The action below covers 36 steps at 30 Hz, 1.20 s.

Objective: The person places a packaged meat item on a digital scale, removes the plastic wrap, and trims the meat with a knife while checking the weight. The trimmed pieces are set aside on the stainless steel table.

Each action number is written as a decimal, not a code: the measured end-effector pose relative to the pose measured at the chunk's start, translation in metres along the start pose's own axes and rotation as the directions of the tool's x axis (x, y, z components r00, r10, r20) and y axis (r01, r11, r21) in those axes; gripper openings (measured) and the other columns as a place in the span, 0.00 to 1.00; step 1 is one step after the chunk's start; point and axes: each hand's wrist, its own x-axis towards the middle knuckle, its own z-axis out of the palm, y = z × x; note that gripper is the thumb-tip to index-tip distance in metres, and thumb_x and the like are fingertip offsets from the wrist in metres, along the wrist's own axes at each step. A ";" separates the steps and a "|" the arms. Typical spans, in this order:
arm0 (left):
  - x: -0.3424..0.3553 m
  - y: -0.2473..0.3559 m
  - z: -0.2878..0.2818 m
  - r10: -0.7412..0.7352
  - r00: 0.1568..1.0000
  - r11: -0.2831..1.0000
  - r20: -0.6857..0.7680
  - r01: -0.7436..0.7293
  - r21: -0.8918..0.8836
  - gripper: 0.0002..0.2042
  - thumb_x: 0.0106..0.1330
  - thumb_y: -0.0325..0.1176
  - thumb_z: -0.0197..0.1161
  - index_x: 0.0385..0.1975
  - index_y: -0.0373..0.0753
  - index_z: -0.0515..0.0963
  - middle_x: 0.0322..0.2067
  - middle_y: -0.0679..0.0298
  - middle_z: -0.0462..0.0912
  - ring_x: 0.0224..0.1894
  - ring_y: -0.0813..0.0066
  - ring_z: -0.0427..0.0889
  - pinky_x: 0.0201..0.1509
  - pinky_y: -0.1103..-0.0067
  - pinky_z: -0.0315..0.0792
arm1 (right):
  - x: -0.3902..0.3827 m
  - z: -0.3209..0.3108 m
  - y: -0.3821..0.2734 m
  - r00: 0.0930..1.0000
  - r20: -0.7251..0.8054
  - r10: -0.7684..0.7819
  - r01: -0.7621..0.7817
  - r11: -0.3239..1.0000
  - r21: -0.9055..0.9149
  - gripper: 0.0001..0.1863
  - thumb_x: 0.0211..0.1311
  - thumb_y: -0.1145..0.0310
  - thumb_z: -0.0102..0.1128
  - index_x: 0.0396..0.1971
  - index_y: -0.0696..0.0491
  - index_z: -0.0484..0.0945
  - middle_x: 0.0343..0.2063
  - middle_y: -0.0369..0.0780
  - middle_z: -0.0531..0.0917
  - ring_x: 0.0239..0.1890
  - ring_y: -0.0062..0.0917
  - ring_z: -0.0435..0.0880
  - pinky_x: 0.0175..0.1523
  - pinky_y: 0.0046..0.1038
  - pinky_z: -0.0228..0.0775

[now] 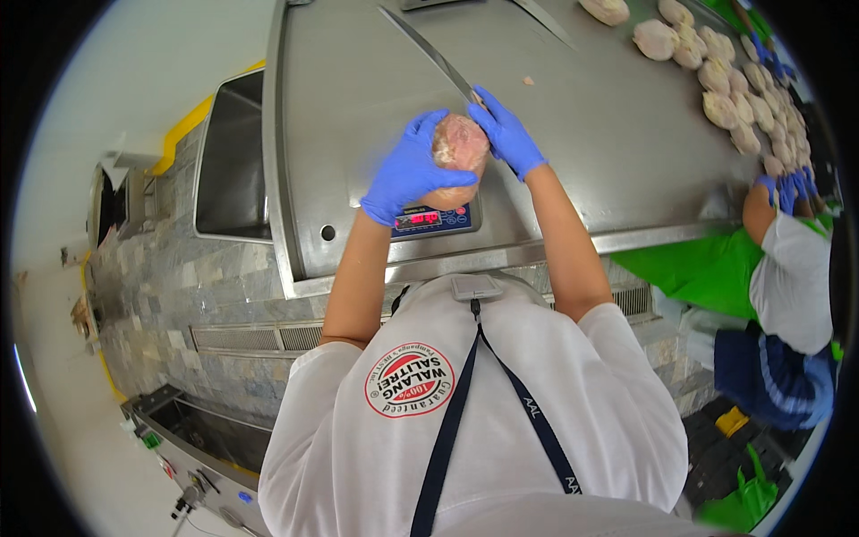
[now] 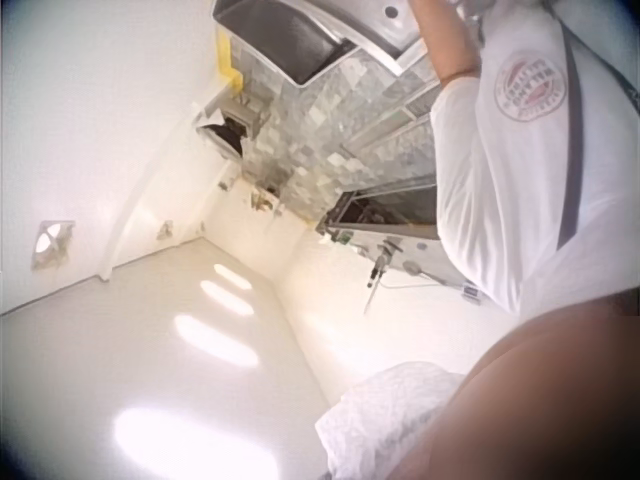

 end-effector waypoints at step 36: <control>-0.198 -0.319 -0.186 -0.761 0.521 0.232 -0.386 -0.337 -0.912 0.35 0.62 0.42 0.68 0.66 0.39 0.60 0.58 0.56 0.73 0.57 0.61 0.77 0.56 0.66 0.77 | -0.068 0.131 -0.069 0.942 -0.330 0.058 -0.010 0.989 0.145 0.25 0.73 0.52 0.51 0.60 0.52 0.71 0.12 0.28 0.63 0.11 0.11 0.59 0.15 0.18 0.48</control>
